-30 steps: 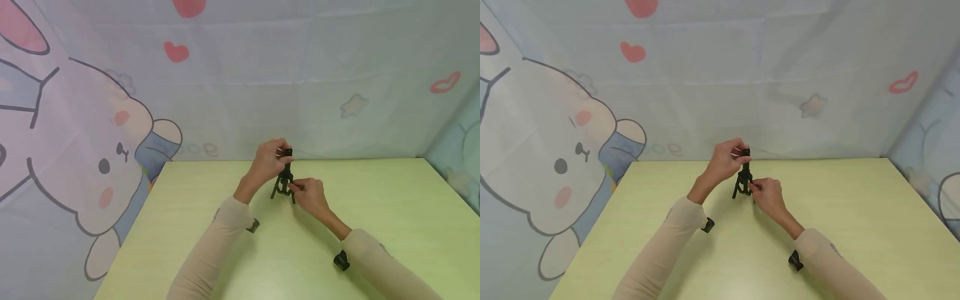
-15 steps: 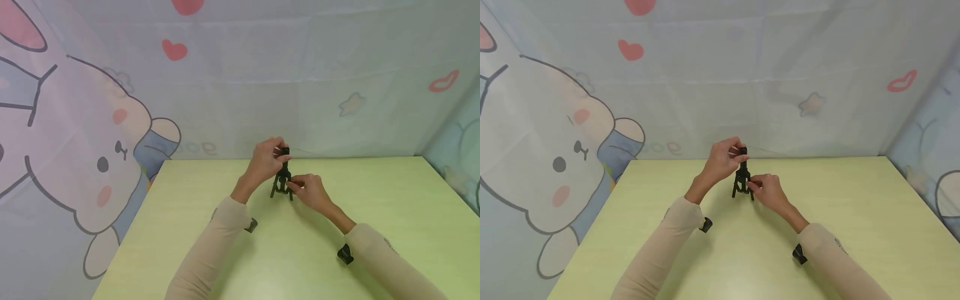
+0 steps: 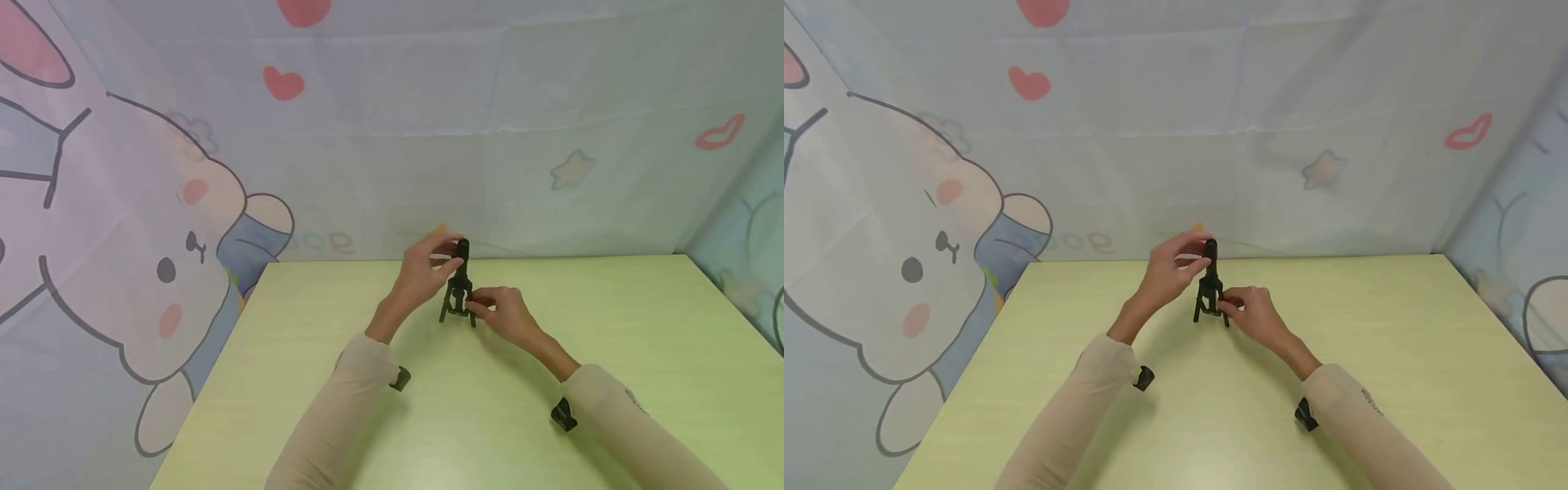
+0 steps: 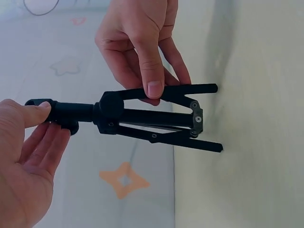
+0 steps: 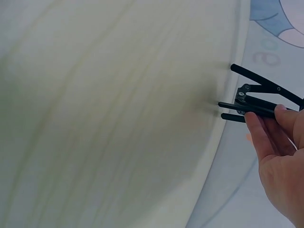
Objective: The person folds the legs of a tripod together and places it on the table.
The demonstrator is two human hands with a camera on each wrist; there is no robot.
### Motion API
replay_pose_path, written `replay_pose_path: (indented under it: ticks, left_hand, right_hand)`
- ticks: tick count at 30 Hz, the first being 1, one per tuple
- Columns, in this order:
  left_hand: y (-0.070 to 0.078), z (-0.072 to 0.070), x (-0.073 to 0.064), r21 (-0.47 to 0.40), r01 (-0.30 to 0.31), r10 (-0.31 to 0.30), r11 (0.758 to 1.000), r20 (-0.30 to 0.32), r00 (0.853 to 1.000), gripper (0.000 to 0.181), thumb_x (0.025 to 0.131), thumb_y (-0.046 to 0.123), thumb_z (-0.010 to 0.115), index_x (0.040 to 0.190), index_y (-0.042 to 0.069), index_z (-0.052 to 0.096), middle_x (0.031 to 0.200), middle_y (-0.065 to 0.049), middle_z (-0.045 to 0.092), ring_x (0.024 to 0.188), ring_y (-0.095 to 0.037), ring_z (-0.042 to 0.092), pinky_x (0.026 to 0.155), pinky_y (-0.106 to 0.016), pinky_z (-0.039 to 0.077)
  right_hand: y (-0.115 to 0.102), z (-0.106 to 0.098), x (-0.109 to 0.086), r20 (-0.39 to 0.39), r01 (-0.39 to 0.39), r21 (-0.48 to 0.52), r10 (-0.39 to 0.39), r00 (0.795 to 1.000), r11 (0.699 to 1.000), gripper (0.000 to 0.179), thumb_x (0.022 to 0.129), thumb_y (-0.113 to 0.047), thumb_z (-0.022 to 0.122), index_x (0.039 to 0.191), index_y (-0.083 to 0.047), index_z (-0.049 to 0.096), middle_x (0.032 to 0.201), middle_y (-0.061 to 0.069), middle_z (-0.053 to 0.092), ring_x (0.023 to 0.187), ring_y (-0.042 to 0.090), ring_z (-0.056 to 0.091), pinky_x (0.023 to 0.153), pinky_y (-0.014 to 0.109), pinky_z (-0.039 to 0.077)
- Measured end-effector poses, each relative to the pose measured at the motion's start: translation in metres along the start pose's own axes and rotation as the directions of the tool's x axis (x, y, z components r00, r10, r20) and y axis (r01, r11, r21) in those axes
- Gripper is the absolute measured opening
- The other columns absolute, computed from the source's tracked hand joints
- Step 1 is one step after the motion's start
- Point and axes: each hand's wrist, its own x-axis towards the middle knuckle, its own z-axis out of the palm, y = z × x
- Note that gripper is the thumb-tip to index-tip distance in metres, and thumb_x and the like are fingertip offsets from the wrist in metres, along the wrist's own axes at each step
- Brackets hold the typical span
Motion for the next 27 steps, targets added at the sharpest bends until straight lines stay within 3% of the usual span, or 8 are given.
replay_pose_path:
  ticks: [5,9,11,13,19,27]
  left_hand:
    - [-0.02,-0.007,-0.018,0.036,0.136,-0.138,0.99,0.067,0.988,0.024,0.104,0.015,0.067,0.126,0.008,0.07,0.12,-0.008,0.071,0.109,-0.021,0.069,0.09,-0.028,0.056]
    - [-0.042,-0.006,-0.035,0.126,0.235,-0.256,0.964,0.182,0.949,0.021,0.105,0.018,0.065,0.122,0.008,0.074,0.117,-0.004,0.074,0.106,-0.02,0.071,0.089,-0.03,0.057]
    - [-0.053,-0.003,-0.041,0.15,0.254,-0.284,0.955,0.232,0.93,0.021,0.104,0.017,0.067,0.121,0.008,0.075,0.116,-0.003,0.075,0.106,-0.019,0.071,0.089,-0.03,0.056]
    - [-0.062,0.001,-0.046,0.159,0.251,-0.286,0.955,0.263,0.921,0.02,0.102,0.015,0.069,0.12,0.008,0.075,0.115,-0.003,0.076,0.106,-0.018,0.071,0.092,-0.031,0.056]
    - [-0.077,0.011,-0.054,0.146,0.262,-0.293,0.954,0.264,0.919,0.019,0.097,0.009,0.075,0.116,0.006,0.076,0.108,-0.002,0.077,0.103,-0.017,0.073,0.095,-0.033,0.054]
    - [-0.082,0.018,-0.056,0.103,0.28,-0.297,0.954,0.222,0.929,0.018,0.096,0.005,0.075,0.114,0.004,0.077,0.105,-0.005,0.078,0.1,-0.02,0.074,0.091,-0.033,0.056]
  right_hand:
    - [0.0,-0.001,-0.001,0.002,0.003,-0.002,-0.003,1.0,1.0,0.011,0.098,-0.007,0.072,0.101,0.0,0.08,0.095,0.013,0.078,0.087,0.029,0.077,0.062,0.027,0.056]
    - [0.001,-0.002,-0.002,-0.009,-0.008,-0.016,0.008,1.0,1.0,0.012,0.099,-0.006,0.071,0.102,0.001,0.08,0.098,0.015,0.078,0.088,0.03,0.077,0.058,0.026,0.053]
    - [0.001,-0.003,-0.003,-0.017,-0.014,-0.017,0.014,1.0,1.0,0.012,0.098,-0.005,0.072,0.104,0.001,0.08,0.099,0.016,0.078,0.088,0.031,0.077,0.058,0.025,0.053]
    - [0.002,-0.002,-0.003,-0.018,-0.013,-0.01,0.013,1.0,1.0,0.012,0.098,-0.004,0.072,0.105,0.003,0.08,0.1,0.017,0.078,0.089,0.032,0.077,0.058,0.025,0.053]
    - [0.003,0.0,-0.002,-0.012,-0.014,-0.002,0.014,1.0,1.0,0.014,0.098,-0.005,0.072,0.107,0.004,0.079,0.101,0.018,0.077,0.089,0.032,0.077,0.057,0.025,0.052]
    - [0.001,0.001,-0.002,-0.012,-0.019,-0.013,0.019,1.0,1.0,0.016,0.099,-0.006,0.071,0.109,0.003,0.079,0.103,0.018,0.077,0.09,0.033,0.076,0.057,0.026,0.051]
